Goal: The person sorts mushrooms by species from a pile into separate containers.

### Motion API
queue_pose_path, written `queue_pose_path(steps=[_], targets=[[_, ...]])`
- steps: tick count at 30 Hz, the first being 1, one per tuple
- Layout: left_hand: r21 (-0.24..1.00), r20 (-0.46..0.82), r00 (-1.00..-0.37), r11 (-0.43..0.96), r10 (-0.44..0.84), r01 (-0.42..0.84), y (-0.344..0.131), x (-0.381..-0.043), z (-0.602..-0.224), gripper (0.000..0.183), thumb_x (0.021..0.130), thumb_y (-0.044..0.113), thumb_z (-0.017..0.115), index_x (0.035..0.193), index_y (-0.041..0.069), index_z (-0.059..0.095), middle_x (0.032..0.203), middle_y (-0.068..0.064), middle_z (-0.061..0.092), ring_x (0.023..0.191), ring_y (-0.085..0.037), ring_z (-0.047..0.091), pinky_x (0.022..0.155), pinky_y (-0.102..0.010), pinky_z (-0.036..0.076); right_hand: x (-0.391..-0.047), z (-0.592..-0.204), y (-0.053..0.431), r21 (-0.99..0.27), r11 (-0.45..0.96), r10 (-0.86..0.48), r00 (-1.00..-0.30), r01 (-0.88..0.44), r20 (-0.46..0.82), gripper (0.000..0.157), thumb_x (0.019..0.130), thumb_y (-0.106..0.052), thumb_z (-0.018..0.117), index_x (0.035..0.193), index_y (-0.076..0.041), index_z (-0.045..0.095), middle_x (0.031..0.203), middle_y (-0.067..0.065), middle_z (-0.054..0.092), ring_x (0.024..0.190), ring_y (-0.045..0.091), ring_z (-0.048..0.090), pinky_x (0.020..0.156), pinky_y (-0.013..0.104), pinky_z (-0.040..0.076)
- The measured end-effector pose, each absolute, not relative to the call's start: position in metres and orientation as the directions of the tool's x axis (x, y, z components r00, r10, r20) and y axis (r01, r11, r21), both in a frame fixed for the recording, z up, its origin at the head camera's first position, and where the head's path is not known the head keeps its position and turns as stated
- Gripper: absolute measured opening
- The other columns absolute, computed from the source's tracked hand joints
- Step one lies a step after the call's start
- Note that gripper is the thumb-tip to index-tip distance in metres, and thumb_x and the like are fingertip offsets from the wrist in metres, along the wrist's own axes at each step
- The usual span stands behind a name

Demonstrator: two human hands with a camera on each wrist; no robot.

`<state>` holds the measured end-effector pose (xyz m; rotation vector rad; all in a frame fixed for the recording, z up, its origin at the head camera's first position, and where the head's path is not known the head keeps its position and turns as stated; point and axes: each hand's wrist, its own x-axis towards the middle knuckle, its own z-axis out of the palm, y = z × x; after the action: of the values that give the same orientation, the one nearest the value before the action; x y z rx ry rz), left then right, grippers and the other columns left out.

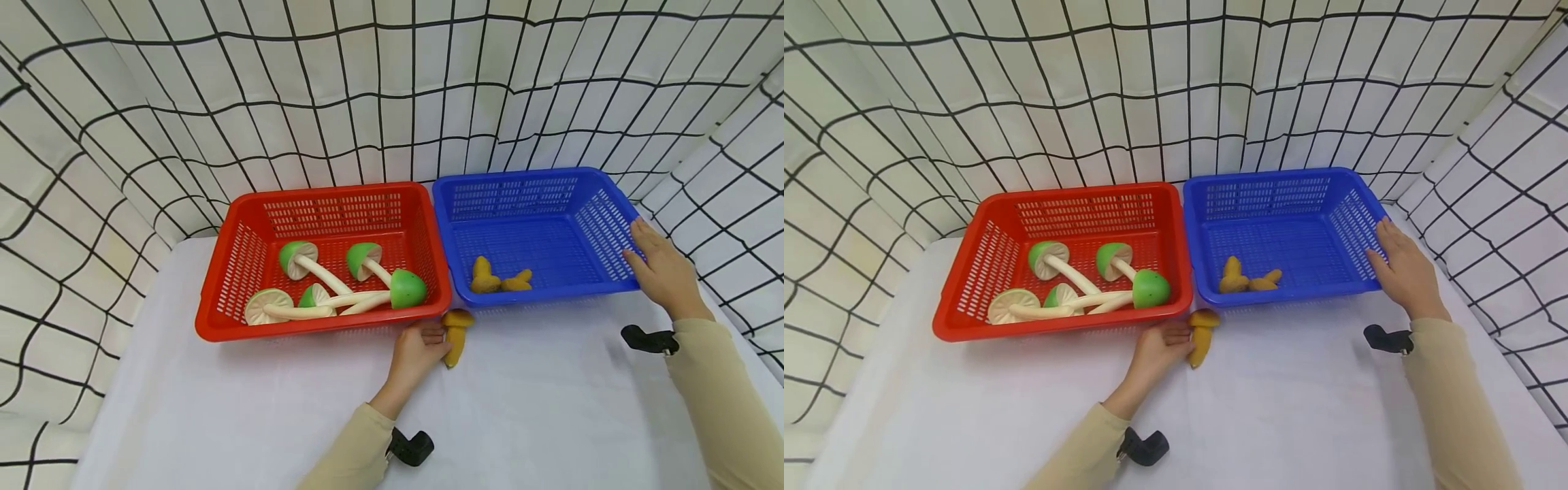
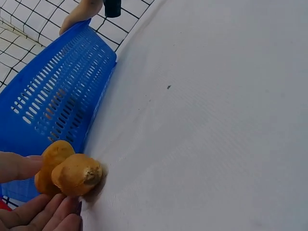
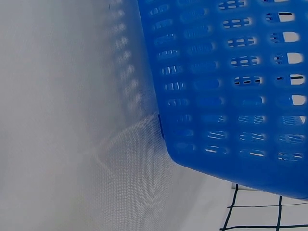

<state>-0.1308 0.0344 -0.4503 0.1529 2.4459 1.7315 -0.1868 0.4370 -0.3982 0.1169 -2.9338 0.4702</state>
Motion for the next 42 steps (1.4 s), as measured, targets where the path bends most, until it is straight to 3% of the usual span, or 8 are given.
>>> queue_pose_path(steps=[6,14,42], targets=[[0.901,-0.011,-0.99,0.43,0.138,0.05,0.054,-0.135,-0.452,0.031,0.07,0.007,0.08,0.094,-0.005,0.066,0.085,-0.01,0.07,0.08,-0.023,0.067,0.07,-0.026,0.052,-0.184,-0.399,0.44,-0.301,0.948,-0.048,-0.982,-0.101,0.181,0.059,0.101,-0.028,0.03,0.146,0.006,0.017,0.152,0.024,0.015,0.141,0.036,0.01,0.112,0.054,0.011],[0.861,0.046,-0.988,0.496,0.147,0.114,0.058,-0.133,-0.456,0.032,0.066,-0.001,0.08,0.094,-0.003,0.064,0.085,-0.009,0.067,0.079,-0.021,0.065,0.071,-0.027,0.051,-0.185,-0.398,0.439,-0.291,0.952,-0.045,-0.983,-0.096,0.177,0.058,0.101,-0.028,0.03,0.146,0.006,0.016,0.152,0.025,0.015,0.141,0.037,0.01,0.112,0.055,0.011],[0.939,0.005,-0.94,0.321,0.34,0.122,0.038,-0.137,-0.462,0.03,0.073,-0.008,0.073,0.1,-0.009,0.061,0.095,-0.017,0.065,0.089,-0.031,0.064,0.077,-0.031,0.055,-0.187,-0.399,0.438,-0.291,0.951,-0.05,-0.98,-0.106,0.193,0.058,0.1,-0.026,0.031,0.146,0.006,0.017,0.152,0.024,0.016,0.141,0.037,0.011,0.112,0.054,0.011]])
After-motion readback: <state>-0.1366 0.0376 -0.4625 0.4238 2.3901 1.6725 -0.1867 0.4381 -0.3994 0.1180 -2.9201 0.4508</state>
